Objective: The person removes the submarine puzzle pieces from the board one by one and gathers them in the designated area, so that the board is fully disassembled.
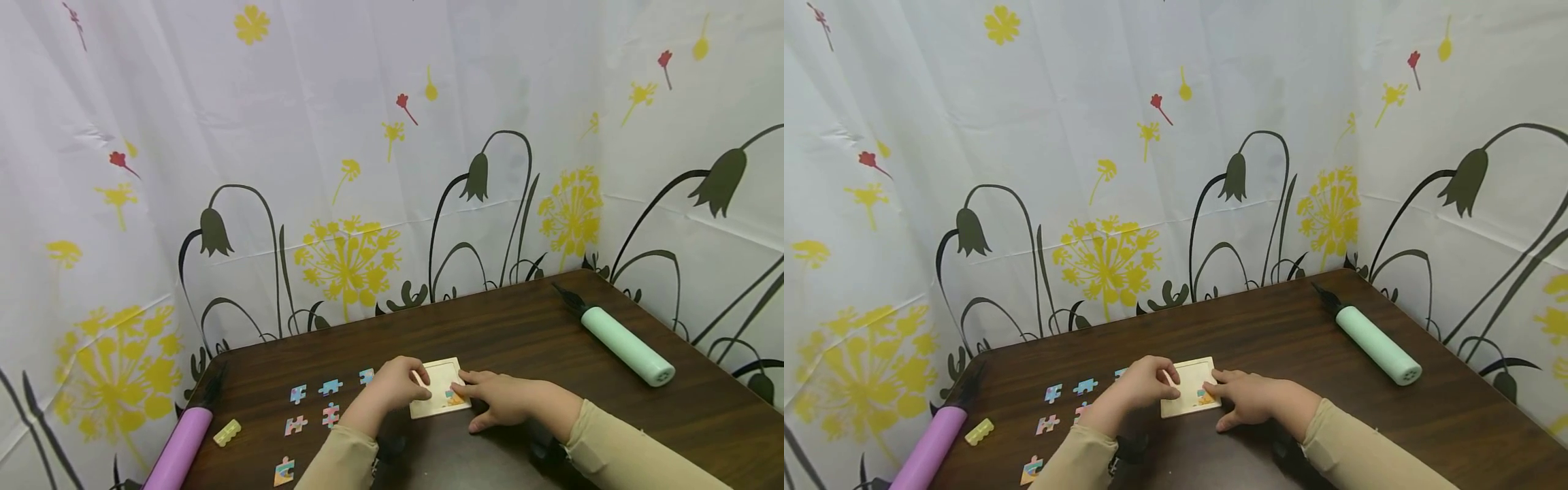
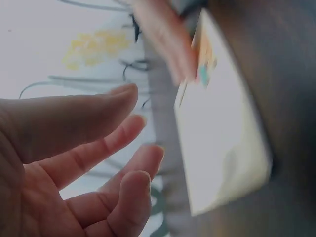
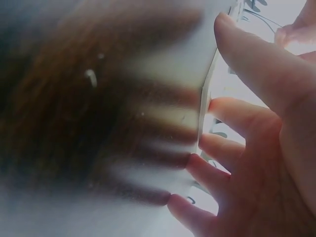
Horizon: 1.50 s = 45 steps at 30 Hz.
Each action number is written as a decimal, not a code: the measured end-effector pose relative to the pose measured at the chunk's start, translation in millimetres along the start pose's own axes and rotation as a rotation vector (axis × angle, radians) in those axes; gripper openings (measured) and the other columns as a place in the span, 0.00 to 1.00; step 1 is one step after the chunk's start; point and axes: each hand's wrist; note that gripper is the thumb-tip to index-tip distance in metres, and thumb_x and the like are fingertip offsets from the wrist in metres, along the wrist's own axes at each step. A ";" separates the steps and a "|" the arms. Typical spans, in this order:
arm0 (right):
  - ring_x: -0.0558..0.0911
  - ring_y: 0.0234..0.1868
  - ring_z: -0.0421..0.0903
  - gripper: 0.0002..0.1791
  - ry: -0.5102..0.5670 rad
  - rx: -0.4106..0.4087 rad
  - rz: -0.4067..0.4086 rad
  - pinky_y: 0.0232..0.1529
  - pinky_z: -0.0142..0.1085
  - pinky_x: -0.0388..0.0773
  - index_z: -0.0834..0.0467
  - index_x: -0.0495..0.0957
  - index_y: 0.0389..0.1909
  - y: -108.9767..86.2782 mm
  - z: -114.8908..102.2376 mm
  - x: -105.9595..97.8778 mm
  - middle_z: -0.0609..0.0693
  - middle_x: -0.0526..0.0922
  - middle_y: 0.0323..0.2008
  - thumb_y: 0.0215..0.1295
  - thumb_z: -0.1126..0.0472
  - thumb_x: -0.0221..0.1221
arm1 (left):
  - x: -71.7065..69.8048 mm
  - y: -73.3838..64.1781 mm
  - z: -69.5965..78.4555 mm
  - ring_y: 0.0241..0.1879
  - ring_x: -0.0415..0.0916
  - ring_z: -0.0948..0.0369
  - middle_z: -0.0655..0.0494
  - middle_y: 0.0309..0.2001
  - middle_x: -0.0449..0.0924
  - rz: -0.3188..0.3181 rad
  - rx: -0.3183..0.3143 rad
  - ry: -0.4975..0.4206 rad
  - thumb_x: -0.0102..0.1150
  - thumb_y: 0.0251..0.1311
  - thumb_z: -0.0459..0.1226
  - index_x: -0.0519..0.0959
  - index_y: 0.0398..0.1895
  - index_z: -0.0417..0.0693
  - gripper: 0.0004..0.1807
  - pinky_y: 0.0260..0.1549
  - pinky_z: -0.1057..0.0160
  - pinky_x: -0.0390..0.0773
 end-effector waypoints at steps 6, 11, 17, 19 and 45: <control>0.57 0.73 0.59 0.42 0.014 -0.007 -0.002 0.63 0.60 0.60 0.48 0.63 0.74 -0.9 -0.1 -0.3 0.55 0.55 0.75 0.61 0.42 0.65 | 30.5 13.4 9.5 0.21 0.69 0.59 0.57 0.24 0.74 -0.026 -0.052 0.004 0.73 0.46 0.32 0.80 0.33 0.45 0.12 0.22 0.61 0.69; 0.57 0.72 0.60 0.43 0.008 -0.014 0.008 0.64 0.58 0.60 0.47 0.61 0.75 0.3 1.4 0.1 0.55 0.55 0.75 0.61 0.41 0.65 | 49.0 22.7 7.6 0.28 0.68 0.57 0.57 0.31 0.77 0.019 -0.071 0.076 0.76 0.44 0.34 0.78 0.32 0.48 0.15 0.31 0.56 0.70; 0.57 0.72 0.60 0.42 0.020 -0.007 0.000 0.63 0.59 0.60 0.47 0.62 0.74 0.5 3.3 -0.2 0.55 0.55 0.75 0.61 0.41 0.64 | 55.8 27.2 8.3 0.27 0.68 0.57 0.58 0.28 0.75 0.054 -0.078 0.045 0.75 0.44 0.33 0.76 0.34 0.47 0.16 0.29 0.59 0.70; 0.57 0.72 0.60 0.43 0.025 -0.010 -0.005 0.64 0.59 0.60 0.48 0.62 0.74 0.1 3.9 -0.6 0.56 0.55 0.75 0.61 0.41 0.65 | 56.3 27.6 9.1 0.26 0.67 0.57 0.58 0.26 0.73 0.055 -0.079 0.025 0.74 0.43 0.32 0.76 0.34 0.45 0.16 0.29 0.59 0.70; 0.55 0.74 0.55 0.49 0.042 -0.016 -0.019 0.67 0.55 0.57 0.60 0.56 0.75 -0.8 4.0 -1.3 0.57 0.55 0.75 0.61 0.41 0.65 | 58.4 29.0 5.0 0.19 0.64 0.61 0.59 0.19 0.68 0.090 -0.068 -0.074 0.69 0.45 0.26 0.72 0.32 0.47 0.16 0.20 0.64 0.65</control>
Point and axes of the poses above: each hand's wrist, its own y-axis towards the middle knuckle, its own x-axis out of the palm, z = x × y
